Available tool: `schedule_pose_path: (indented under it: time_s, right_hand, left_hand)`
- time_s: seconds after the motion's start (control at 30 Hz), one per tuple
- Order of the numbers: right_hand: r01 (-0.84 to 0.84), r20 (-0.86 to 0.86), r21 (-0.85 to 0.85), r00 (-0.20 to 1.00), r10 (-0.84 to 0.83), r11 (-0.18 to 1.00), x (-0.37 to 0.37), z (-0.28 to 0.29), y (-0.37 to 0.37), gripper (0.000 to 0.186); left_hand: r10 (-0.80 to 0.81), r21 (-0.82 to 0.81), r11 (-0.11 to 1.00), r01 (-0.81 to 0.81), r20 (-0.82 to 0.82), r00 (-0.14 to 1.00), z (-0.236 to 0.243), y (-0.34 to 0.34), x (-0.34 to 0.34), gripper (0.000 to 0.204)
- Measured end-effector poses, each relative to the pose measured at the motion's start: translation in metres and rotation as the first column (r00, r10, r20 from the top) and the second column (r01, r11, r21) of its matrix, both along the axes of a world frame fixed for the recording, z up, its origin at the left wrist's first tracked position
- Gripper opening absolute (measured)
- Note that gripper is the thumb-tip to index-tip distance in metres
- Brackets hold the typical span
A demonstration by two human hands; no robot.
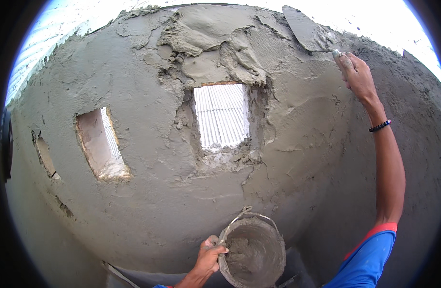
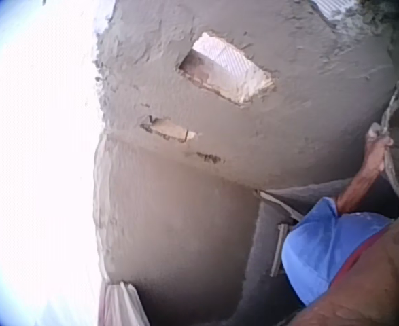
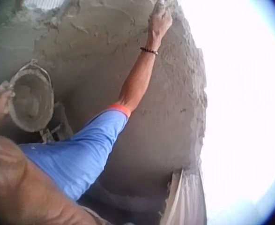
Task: The person applies wet plaster to a concrete wall using a trowel, taking mortar from a bucket and smoothing it around wall openings.
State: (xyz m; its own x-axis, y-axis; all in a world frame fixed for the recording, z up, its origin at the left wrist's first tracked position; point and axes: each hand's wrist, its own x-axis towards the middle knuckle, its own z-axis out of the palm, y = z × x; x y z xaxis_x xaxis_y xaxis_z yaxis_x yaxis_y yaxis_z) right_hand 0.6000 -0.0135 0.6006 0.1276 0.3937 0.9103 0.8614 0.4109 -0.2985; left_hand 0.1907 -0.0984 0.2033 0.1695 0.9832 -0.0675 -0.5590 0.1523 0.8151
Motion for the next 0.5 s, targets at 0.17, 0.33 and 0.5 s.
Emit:
schedule_pose_path:
  time_s: [0.17,0.33,0.5]
  right_hand:
    - [-0.124,0.010,-0.046,0.992,0.125,0.991,-0.065,-0.003,-0.021,0.048]
    - [-0.006,0.479,0.016,0.878,-0.002,1.000,-0.103,0.008,-0.004,0.048]
    - [0.008,0.511,0.184,0.854,-0.103,0.983,-0.054,0.009,0.003,0.049]
  left_hand:
    - [0.021,-0.026,0.999,-0.022,-0.037,0.999,-0.003,0.000,0.003,0.022]
    - [0.066,0.001,0.998,-0.066,-0.061,0.996,-0.010,-0.002,0.004,0.022]
    - [0.095,-0.020,0.995,-0.096,-0.048,0.994,-0.008,-0.004,0.005,0.022]
